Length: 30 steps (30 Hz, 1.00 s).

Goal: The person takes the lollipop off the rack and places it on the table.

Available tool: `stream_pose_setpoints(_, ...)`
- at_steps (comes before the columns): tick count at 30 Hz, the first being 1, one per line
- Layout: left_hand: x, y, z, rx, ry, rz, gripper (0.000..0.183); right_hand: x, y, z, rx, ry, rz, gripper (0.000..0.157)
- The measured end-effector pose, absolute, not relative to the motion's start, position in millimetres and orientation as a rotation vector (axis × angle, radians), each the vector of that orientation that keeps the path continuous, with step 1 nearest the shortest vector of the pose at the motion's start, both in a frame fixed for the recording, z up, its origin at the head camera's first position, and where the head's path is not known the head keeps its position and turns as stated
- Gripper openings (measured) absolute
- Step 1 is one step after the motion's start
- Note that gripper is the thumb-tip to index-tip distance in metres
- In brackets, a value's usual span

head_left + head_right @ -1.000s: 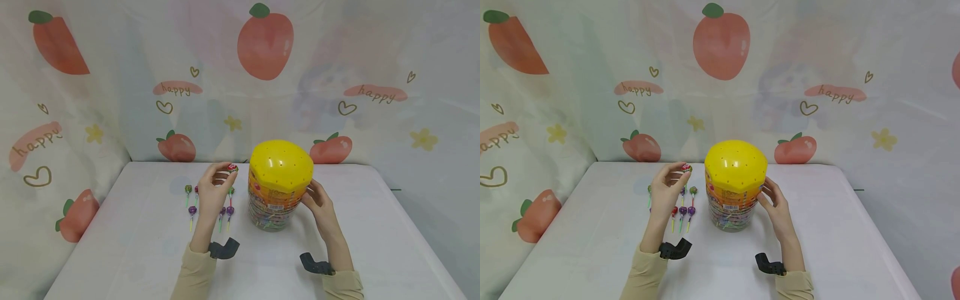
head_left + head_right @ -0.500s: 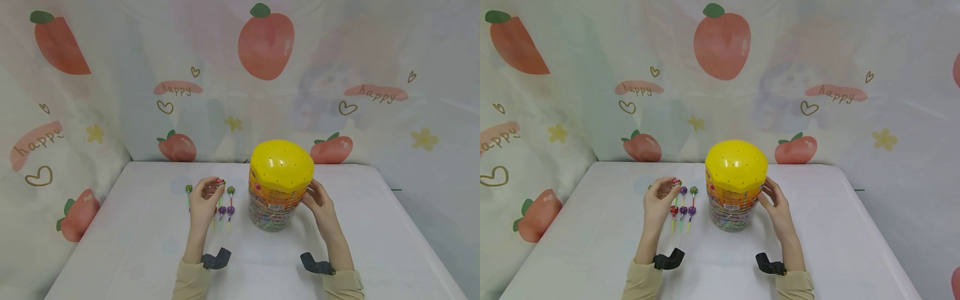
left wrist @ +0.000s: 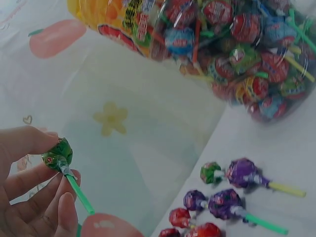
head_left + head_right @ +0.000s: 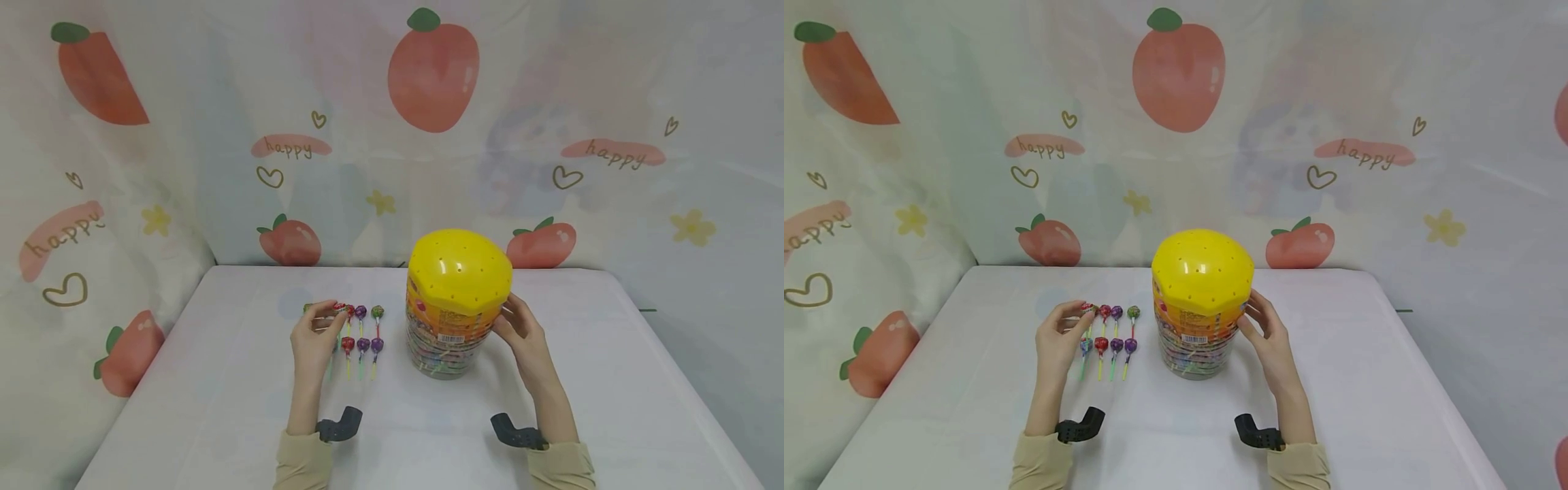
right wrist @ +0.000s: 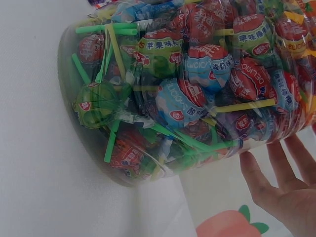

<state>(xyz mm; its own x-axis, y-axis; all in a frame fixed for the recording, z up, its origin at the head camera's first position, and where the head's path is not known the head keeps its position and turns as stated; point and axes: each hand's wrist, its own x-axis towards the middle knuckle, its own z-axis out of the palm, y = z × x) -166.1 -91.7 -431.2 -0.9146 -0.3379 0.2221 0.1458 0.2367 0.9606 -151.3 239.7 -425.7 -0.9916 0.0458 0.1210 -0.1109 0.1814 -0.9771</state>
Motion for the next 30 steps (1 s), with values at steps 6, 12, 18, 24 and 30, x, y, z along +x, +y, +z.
stream_pose_setpoints(6, -167, -105, -438, 0.241, -2.180, -1.664, 0.027, -151, 239, -426, 0.059, -2.307, 1.945, 0.054)
stream_pose_setpoints(12, -167, -118, -443, 0.294, -2.229, -1.598, 0.030, -150, 238, -424, 0.058, -2.299, 1.951, 0.054)
stream_pose_setpoints(18, -167, -132, -450, 0.352, -2.265, -1.535, 0.028, -150, 238, -423, 0.040, -2.319, 1.939, 0.055)
stream_pose_setpoints(24, -168, -144, -462, 0.464, -2.305, -1.494, 0.026, -150, 238, -423, 0.038, -2.329, 1.928, 0.055)
stream_pose_setpoints(30, -168, -153, -472, 0.537, -2.342, -1.452, 0.025, -150, 238, -423, 0.046, -2.322, 1.937, 0.054)
